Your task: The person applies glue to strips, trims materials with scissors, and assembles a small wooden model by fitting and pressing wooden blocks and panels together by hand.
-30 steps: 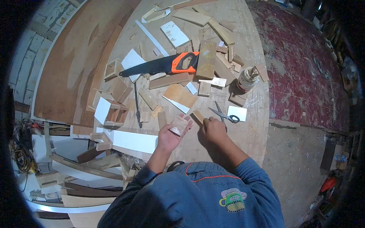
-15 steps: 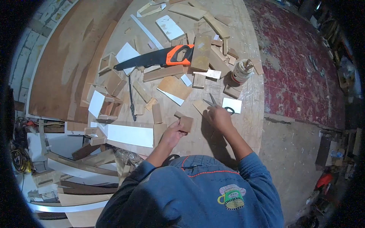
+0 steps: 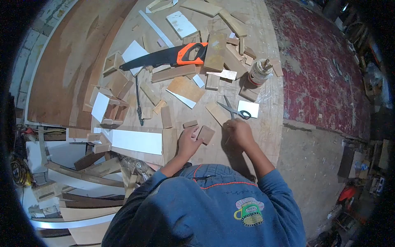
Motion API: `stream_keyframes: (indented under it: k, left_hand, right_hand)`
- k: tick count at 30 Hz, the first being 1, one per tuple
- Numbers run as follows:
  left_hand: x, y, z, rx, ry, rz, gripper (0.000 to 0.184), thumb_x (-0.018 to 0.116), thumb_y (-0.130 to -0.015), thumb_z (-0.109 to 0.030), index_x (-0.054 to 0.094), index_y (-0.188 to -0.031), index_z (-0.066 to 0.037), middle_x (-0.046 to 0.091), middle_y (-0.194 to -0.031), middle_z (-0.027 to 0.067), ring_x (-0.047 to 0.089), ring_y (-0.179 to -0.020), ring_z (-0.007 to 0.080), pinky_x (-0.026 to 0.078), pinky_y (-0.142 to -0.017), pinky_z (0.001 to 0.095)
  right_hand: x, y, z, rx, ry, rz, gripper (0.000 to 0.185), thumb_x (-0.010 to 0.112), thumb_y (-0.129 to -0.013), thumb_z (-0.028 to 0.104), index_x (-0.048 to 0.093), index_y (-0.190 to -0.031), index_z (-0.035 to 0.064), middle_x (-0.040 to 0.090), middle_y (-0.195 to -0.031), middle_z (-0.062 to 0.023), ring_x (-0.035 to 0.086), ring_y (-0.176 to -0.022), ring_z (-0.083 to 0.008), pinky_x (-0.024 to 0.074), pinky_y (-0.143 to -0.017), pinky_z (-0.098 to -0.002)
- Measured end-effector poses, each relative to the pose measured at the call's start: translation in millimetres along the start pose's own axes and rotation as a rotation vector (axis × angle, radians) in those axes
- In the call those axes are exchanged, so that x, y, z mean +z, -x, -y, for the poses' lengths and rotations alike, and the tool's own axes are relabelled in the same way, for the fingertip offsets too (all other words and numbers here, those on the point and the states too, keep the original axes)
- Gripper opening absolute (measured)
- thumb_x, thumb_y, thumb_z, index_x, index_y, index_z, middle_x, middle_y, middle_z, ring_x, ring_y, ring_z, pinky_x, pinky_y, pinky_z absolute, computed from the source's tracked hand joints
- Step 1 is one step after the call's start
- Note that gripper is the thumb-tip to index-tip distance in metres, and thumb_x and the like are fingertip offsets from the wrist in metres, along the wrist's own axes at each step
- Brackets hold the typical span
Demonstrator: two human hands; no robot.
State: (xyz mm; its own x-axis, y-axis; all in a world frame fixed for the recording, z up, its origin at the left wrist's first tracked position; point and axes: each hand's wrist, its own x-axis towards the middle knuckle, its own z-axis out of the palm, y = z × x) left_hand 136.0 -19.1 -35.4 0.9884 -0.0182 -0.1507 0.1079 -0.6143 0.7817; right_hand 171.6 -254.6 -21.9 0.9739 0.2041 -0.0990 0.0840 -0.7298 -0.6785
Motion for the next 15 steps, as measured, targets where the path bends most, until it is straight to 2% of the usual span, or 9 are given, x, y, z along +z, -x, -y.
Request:
stream_keyframes:
  k: [1, 2, 3, 5, 6, 7, 10, 15]
  left_hand:
    - [-1.0, 1.3, 0.7, 0.035, -0.046, 0.008, 0.057, 0.074, -0.068, -0.018, 0.054, -0.118, 0.000, 0.056, -0.105, 0.0161, 0.060, -0.087, 0.0254, 0.050, -0.077, 0.0357]
    - [-1.4, 2.5, 0.9, 0.070, -0.093, 0.017, 0.063, 0.076, -0.066, -0.023, 0.053, -0.120, 0.000, 0.054, -0.108, 0.0169, 0.058, -0.092, 0.0293, 0.049, -0.080, 0.0388]
    - [-1.1, 3.9, 0.3, 0.069, -0.091, 0.019, 0.063, 0.076, -0.066, -0.023, 0.053, -0.120, 0.000, 0.054, -0.108, 0.0169, 0.058, -0.092, 0.0293, 0.049, -0.080, 0.0388]
    - [-0.7, 5.6, -2.9, 0.218, -0.303, -0.020, 0.074, 0.078, -0.064, -0.030, 0.049, -0.126, -0.002, 0.053, -0.110, 0.0168, 0.057, -0.095, 0.0307, 0.048, -0.081, 0.0390]
    - [-1.5, 5.8, -8.7, 0.219, -0.301, -0.019, 0.074, 0.078, -0.064, -0.030, 0.049, -0.126, -0.002, 0.053, -0.110, 0.0168, 0.057, -0.095, 0.0307, 0.048, -0.081, 0.0390]
    - [-2.9, 5.8, -17.0, 0.216, -0.359, 0.010, 0.077, 0.079, -0.064, -0.032, 0.047, -0.127, -0.002, 0.053, -0.110, 0.0167, 0.056, -0.096, 0.0319, 0.047, -0.083, 0.0403]
    - [1.4, 3.0, -15.5, 0.205, -0.405, 0.046, 0.080, 0.079, -0.062, -0.035, 0.045, -0.128, -0.004, 0.053, -0.108, 0.0161, 0.055, -0.098, 0.0333, 0.046, -0.084, 0.0416]
    - [2.3, -0.5, -14.1, 0.175, -0.386, 0.097, 0.076, 0.079, -0.062, -0.033, 0.047, -0.125, -0.006, 0.053, -0.105, 0.0150, 0.055, -0.098, 0.0339, 0.046, -0.083, 0.0423]
  right_hand:
    - [-6.6, 3.6, -2.5, 0.040, 0.035, -0.027, 0.015, 0.062, -0.076, 0.017, 0.066, -0.088, 0.0078, 0.061, -0.083, -0.0148, 0.061, -0.077, -0.0346, 0.0494, -0.069, -0.0422]
    - [-10.9, 9.1, -9.4, 0.068, 0.117, 0.004, 0.022, 0.067, -0.073, 0.023, 0.065, -0.090, 0.0082, 0.060, -0.083, -0.0142, 0.061, -0.078, -0.0338, 0.0496, -0.068, -0.0427]
    - [-15.5, 15.4, -5.4, 0.070, 0.118, 0.005, 0.022, 0.067, -0.073, 0.023, 0.065, -0.090, 0.0082, 0.060, -0.083, -0.0142, 0.061, -0.078, -0.0338, 0.0496, -0.068, -0.0427]
    - [-27.2, 31.9, 5.2, 0.142, 0.217, 0.077, 0.034, 0.073, -0.068, 0.029, 0.064, -0.095, 0.0093, 0.060, -0.085, -0.0131, 0.061, -0.079, -0.0330, 0.0499, -0.068, -0.0436]
    - [-23.9, 40.7, 4.6, 0.137, 0.237, 0.118, 0.050, 0.078, -0.063, 0.033, 0.060, -0.103, 0.0087, 0.058, -0.092, -0.0125, 0.059, -0.087, -0.0318, 0.0499, -0.071, -0.0427]
    - [-20.4, 48.5, 7.4, 0.137, 0.237, 0.117, 0.050, 0.078, -0.063, 0.033, 0.060, -0.103, 0.0087, 0.058, -0.092, -0.0125, 0.059, -0.087, -0.0318, 0.0499, -0.071, -0.0427]
    - [-6.2, 60.0, 14.7, 0.075, 0.363, 0.138, 0.067, 0.081, -0.058, 0.035, 0.054, -0.112, 0.0047, 0.053, -0.102, -0.0130, 0.051, -0.097, -0.0314, 0.0490, -0.077, -0.0393]
    - [-0.2, 48.0, 13.6, 0.077, 0.284, 0.072, 0.068, 0.081, -0.058, 0.033, 0.054, -0.114, 0.0043, 0.054, -0.103, -0.0129, 0.052, -0.097, -0.0312, 0.0485, -0.080, -0.0396]
